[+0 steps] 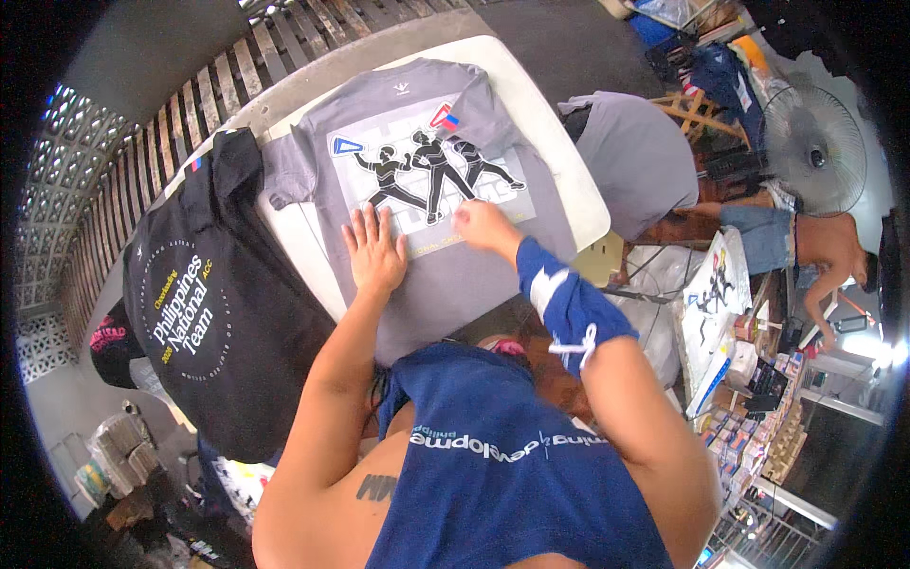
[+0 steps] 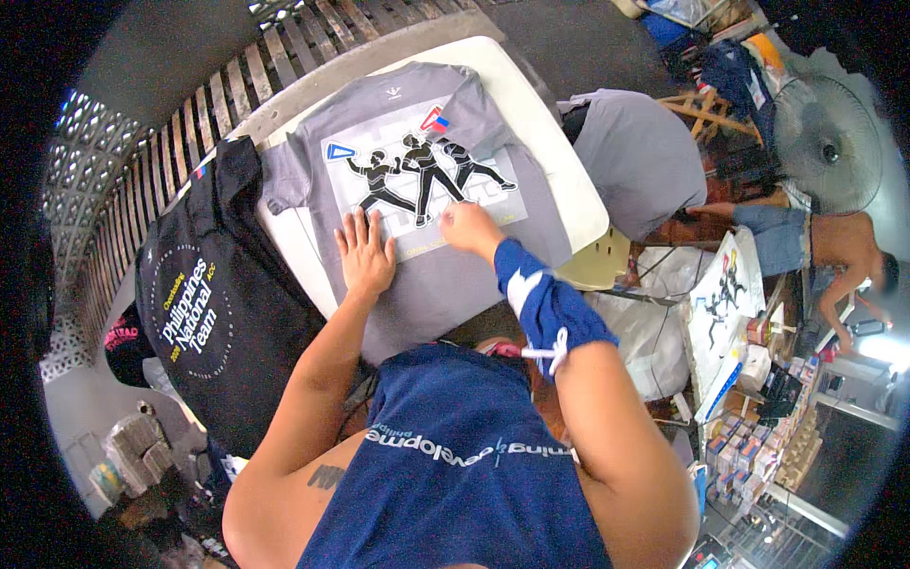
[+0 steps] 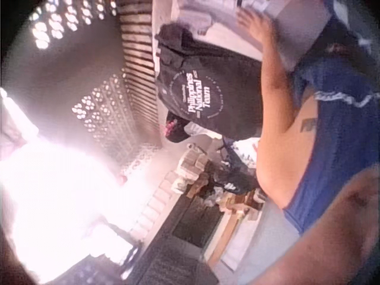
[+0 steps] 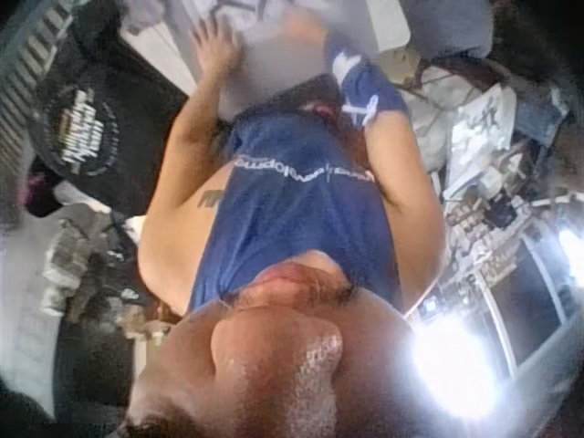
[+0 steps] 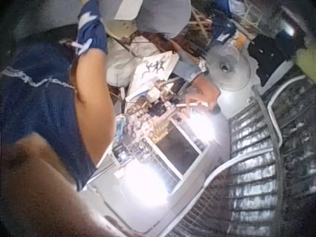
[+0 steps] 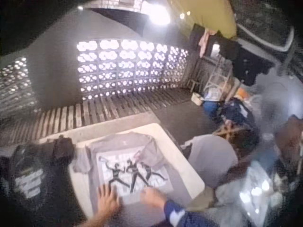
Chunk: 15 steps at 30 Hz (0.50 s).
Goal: The person places gray t-shirts onto a heat press, aligns and applies transfer designs, operates the press, and removes the finished shirts. The person repeats this process for multiple shirts, handling each one individually and using a cutting tool to trim transfer material.
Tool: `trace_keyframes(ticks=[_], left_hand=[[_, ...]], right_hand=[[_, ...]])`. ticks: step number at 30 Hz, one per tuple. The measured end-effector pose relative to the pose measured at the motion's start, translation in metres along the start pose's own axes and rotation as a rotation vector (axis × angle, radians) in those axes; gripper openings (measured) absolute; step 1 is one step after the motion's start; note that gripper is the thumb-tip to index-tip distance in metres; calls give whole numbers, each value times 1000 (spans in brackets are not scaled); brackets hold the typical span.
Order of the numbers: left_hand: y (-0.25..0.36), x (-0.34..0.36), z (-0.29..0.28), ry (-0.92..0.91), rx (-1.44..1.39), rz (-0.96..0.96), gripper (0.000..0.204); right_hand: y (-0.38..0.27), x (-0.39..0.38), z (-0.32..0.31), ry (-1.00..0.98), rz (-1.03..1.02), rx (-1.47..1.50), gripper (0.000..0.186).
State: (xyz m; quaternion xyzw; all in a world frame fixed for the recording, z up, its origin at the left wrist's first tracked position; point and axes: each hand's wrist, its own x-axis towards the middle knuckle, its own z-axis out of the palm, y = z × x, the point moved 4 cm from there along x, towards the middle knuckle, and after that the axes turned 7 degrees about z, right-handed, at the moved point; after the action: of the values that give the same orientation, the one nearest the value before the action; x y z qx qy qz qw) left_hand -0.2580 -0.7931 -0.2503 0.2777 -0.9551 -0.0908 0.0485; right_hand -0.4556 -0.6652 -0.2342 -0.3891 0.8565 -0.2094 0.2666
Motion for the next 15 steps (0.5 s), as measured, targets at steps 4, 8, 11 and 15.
trace_keyframes(ticks=[4,8,11,15], left_hand=[[-2,1,-5,4,-17,18,66],[-2,4,-9,-1,-62,-7,64],[-4,7,-10,63,-93,8,63],[-27,-14,-24,447,-679,-66,53]], right_hand=[[34,87,-21,-461,546,716,42],[51,142,-161,725,227,305,68],[43,132,-212,985,130,-175,55],[-4,67,-100,284,-330,-90,25]])
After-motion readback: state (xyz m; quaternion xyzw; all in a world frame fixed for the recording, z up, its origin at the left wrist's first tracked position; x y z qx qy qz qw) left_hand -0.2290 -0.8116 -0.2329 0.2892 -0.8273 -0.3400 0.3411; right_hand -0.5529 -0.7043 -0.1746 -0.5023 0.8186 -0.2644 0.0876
